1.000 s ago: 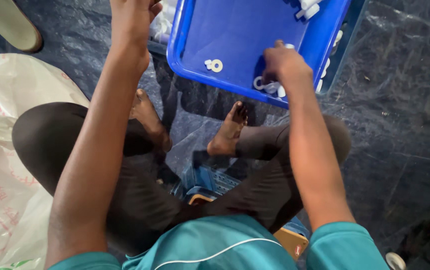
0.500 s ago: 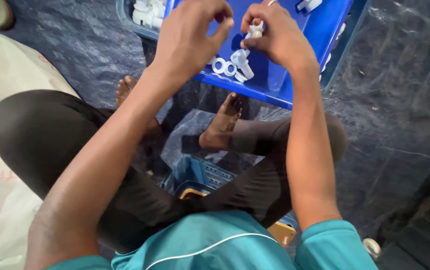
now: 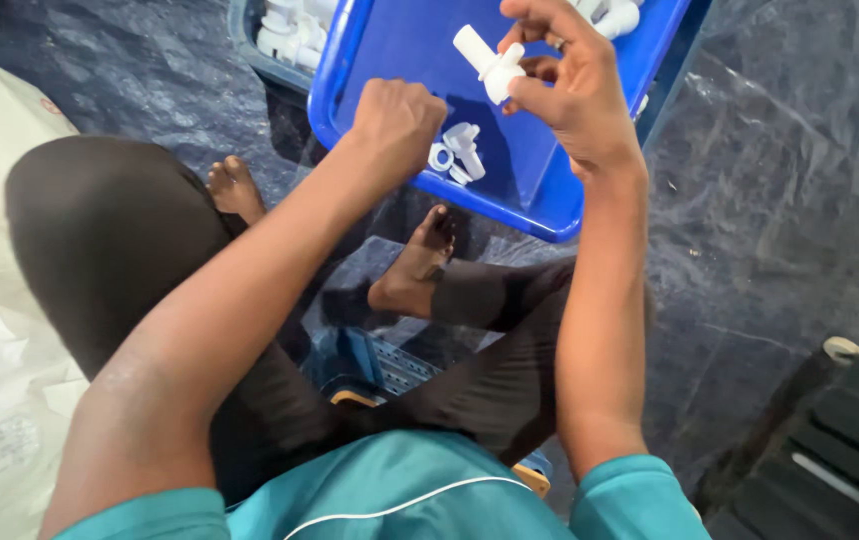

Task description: The person sits on the floor and assembles small white plastic components by hand. They pick up cylindrical pieces and ring-like parts from a blue tray, fit them together, and place the assembled units back into the tray.

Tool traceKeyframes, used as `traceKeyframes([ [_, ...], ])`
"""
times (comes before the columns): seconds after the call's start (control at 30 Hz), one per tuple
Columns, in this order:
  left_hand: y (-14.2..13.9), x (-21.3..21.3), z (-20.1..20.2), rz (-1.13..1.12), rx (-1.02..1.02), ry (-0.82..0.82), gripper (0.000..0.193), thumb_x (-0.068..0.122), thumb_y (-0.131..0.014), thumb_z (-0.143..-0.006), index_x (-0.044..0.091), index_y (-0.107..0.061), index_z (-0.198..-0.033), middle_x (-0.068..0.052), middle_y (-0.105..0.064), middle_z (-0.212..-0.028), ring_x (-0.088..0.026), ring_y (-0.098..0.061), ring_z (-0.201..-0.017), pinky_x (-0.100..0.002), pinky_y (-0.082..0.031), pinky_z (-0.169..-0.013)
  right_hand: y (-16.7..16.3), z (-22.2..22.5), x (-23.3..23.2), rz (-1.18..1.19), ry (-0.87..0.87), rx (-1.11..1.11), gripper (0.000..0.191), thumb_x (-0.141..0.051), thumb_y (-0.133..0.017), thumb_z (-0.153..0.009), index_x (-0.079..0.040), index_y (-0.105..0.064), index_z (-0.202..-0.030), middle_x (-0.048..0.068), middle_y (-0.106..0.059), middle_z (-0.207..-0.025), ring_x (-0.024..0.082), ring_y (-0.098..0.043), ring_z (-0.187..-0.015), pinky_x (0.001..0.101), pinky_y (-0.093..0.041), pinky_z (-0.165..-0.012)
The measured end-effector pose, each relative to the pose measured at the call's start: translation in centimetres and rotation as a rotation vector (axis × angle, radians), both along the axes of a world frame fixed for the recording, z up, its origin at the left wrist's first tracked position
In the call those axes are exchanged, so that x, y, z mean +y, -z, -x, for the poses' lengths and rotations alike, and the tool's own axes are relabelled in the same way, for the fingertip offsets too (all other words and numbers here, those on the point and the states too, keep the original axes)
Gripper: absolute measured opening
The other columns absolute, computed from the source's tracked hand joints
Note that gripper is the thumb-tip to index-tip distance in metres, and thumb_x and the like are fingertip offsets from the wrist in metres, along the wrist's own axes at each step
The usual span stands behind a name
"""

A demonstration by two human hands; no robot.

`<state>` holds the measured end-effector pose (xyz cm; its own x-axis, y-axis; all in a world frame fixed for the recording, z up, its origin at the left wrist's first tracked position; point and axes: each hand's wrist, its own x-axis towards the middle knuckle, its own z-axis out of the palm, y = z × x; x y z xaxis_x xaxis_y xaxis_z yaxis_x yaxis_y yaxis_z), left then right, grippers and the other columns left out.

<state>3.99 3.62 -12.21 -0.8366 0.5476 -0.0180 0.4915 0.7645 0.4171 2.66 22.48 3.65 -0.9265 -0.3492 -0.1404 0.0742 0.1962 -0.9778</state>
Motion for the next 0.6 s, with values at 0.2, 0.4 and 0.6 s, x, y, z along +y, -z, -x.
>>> traceKeyframes([
  [0.2, -0.2, 0.0, 1.1, -0.196, 0.019, -0.103, 0.008, 0.014, -0.074, -0.074, 0.011, -0.072, -0.081, -0.017, -0.073, -0.082, -0.038, -0.071, -0.074, -0.050, -0.053, -0.063, -0.6, -0.4, -0.4, 0.309, 0.141, -0.077, 0.031, -0.005, -0.060, -0.098, 0.003, -0.063, -0.128, 0.016, -0.070, -0.119, 0.020, -0.071, -0.097, 0.0316, -0.061, -0.076],
  [0.4, -5.0, -1.8, 4.7, -1.046, -0.640, -0.281, 0.011, 0.016, -0.075, -0.090, 0.008, -0.067, -0.090, -0.009, -0.076, -0.085, -0.020, -0.072, -0.075, -0.032, -0.054, -0.065, -1.1, -0.9, -0.9, 0.316, 0.247, 0.047, 0.025, -0.006, -0.054, -0.100, 0.004, -0.068, -0.119, 0.018, -0.073, -0.110, 0.019, -0.070, -0.087, 0.0306, -0.057, -0.069],
  [0.6, -9.1, -4.6, 4.4, -1.266, -0.702, -0.326, 0.006, 0.009, -0.072, -0.100, 0.005, -0.073, -0.104, -0.001, -0.077, -0.097, -0.008, -0.071, -0.088, -0.022, -0.059, -0.077, 0.5, -1.6, -2.7, 0.228, 0.295, 0.318, 0.021, -0.004, -0.060, -0.108, 0.003, -0.068, -0.126, 0.009, -0.072, -0.106, 0.012, -0.068, -0.086, 0.0284, -0.058, -0.073],
])
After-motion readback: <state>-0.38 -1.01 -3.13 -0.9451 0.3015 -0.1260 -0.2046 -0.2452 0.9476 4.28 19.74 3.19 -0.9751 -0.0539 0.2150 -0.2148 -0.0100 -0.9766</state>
